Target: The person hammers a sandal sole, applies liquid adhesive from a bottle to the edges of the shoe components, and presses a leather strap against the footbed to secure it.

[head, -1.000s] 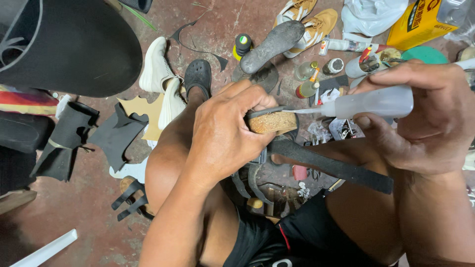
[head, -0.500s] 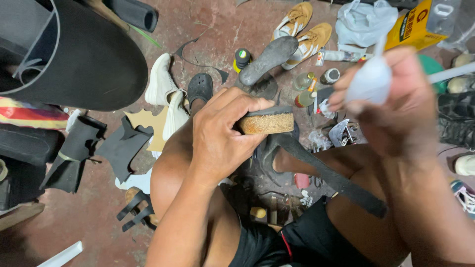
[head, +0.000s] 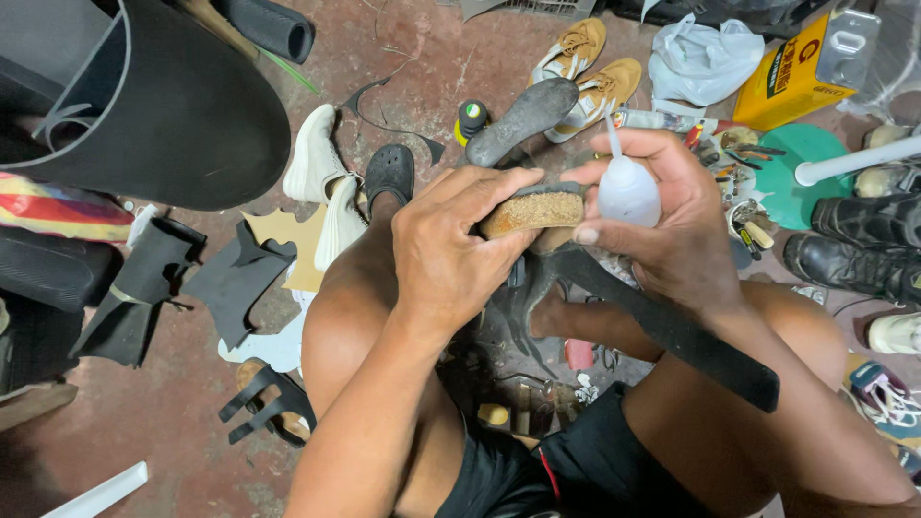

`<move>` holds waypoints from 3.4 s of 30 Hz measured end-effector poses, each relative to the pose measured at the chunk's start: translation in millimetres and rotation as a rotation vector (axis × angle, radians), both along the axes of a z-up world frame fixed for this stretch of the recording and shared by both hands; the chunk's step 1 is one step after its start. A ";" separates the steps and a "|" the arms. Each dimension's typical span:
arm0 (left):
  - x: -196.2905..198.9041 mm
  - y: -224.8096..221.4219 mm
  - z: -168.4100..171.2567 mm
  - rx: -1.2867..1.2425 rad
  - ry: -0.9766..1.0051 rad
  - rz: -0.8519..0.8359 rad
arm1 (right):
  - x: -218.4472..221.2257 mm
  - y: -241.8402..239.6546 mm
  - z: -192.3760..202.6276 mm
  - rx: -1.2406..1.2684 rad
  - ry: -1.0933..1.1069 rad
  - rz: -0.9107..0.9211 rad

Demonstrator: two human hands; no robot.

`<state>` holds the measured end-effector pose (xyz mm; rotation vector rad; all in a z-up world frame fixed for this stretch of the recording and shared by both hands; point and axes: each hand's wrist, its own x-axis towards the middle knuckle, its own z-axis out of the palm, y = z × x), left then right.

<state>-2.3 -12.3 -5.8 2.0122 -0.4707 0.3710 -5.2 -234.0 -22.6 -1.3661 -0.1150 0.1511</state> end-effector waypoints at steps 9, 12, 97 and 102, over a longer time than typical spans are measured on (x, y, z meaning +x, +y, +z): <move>1.4 -1.3 0.6 -0.009 0.009 -0.002 | -0.9 3.2 -4.3 0.010 -0.040 -0.024; 1.7 -5.0 -1.0 -0.005 -0.043 -0.012 | 4.1 1.3 -3.0 -0.055 -0.098 -0.008; -5.1 40.6 11.5 -0.115 -0.163 -0.007 | 26.2 -111.8 -32.7 0.265 -0.093 -0.134; -9.5 46.2 10.8 -0.112 -0.097 -0.103 | 11.1 -132.6 -40.8 0.101 -0.242 -0.242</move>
